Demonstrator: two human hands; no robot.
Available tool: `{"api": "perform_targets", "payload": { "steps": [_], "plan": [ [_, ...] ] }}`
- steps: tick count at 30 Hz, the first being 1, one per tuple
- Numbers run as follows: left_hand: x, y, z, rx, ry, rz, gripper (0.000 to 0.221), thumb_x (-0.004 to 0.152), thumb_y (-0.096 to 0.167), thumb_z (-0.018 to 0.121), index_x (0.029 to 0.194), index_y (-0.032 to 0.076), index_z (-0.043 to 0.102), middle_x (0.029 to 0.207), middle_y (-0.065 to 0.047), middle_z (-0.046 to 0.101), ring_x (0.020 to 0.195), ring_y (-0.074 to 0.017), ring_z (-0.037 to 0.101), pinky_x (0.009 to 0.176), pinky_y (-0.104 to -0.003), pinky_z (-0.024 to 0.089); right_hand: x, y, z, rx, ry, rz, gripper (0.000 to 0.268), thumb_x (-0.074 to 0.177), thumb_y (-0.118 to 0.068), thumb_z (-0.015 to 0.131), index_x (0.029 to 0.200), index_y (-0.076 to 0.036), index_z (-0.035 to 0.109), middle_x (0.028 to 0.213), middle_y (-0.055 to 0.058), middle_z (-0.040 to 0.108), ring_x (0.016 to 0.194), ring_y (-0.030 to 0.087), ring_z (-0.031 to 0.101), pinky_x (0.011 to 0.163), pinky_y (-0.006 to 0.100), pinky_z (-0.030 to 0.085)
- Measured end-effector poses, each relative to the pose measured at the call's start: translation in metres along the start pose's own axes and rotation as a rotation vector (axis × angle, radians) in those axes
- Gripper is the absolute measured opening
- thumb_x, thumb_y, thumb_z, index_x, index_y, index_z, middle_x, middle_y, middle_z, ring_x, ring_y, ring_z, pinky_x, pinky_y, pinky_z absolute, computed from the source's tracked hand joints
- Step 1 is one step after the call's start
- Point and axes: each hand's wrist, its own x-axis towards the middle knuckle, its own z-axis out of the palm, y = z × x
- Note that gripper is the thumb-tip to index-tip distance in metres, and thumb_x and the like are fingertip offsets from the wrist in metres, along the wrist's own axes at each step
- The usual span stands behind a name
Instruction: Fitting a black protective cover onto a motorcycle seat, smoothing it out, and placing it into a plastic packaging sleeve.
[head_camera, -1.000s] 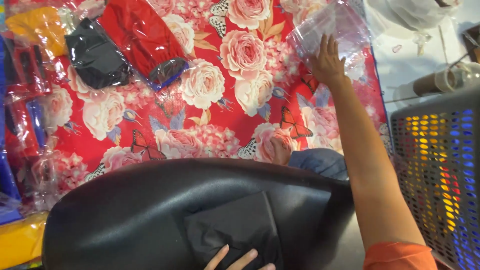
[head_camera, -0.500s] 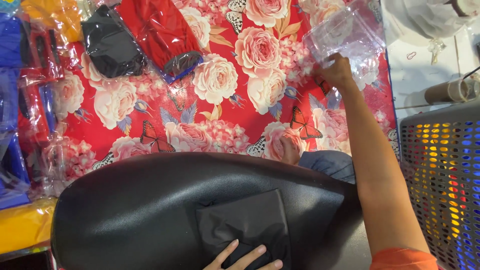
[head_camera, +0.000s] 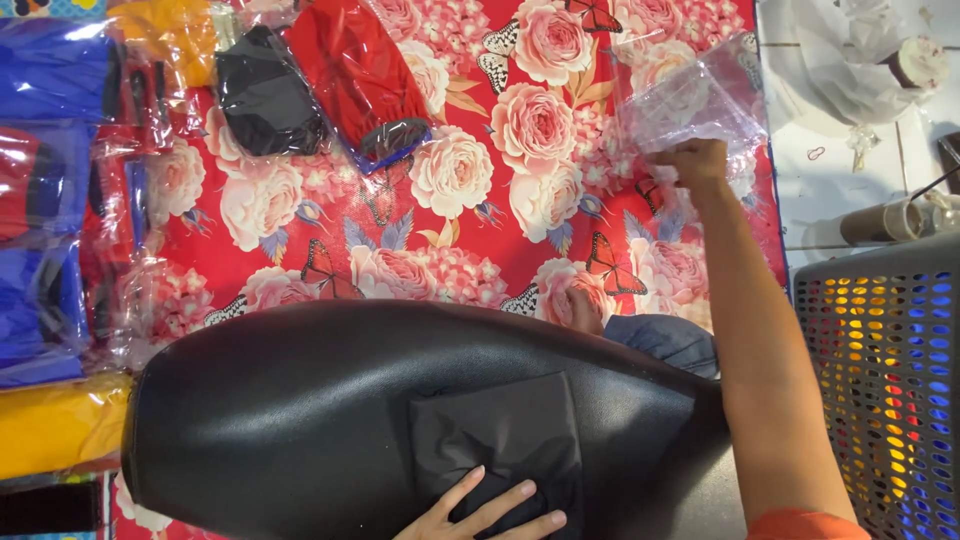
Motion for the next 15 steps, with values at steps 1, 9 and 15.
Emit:
{"api": "perform_targets", "payload": {
  "steps": [1, 9, 15],
  "plan": [
    [0.0, -0.001, 0.002, 0.003, 0.004, -0.002, 0.05, 0.11, 0.031, 0.049, 0.16, 0.027, 0.048, 0.171, 0.009, 0.033, 0.152, -0.0165, 0.038, 0.108, -0.048, 0.046, -0.001, -0.003, -0.009, -0.001, 0.0, -0.005, 0.03, 0.072, -0.02, 0.099, 0.073, -0.012, 0.07, 0.067, -0.004, 0.059, 0.063, 0.012, 0.056, 0.049, 0.028, 0.052],
    [0.001, 0.0, 0.01, 0.187, 0.271, 0.035, 0.045, 0.115, 0.04, 0.042, 0.16, 0.037, 0.042, 0.16, 0.011, 0.05, 0.144, -0.0168, 0.054, 0.11, -0.047, 0.05, -0.05, -0.029, -0.082, 0.122, 0.061, -0.079, 0.048, 0.082, -0.01, 0.094, 0.072, -0.011, 0.047, 0.069, 0.011, 0.063, 0.067, 0.025, 0.077, 0.059, 0.032, 0.069],
    [-0.002, 0.008, 0.009, 0.05, 0.214, 0.071, 0.045, 0.114, 0.033, 0.05, 0.159, 0.026, 0.046, 0.163, 0.003, 0.045, 0.145, -0.0246, 0.051, 0.106, -0.055, 0.05, -0.023, 0.009, -0.066, -0.456, 0.104, -0.292, 0.06, 0.08, -0.051, 0.095, 0.068, -0.012, 0.051, 0.051, 0.005, 0.064, 0.051, 0.009, 0.064, 0.091, 0.027, 0.047]
  ]
}}
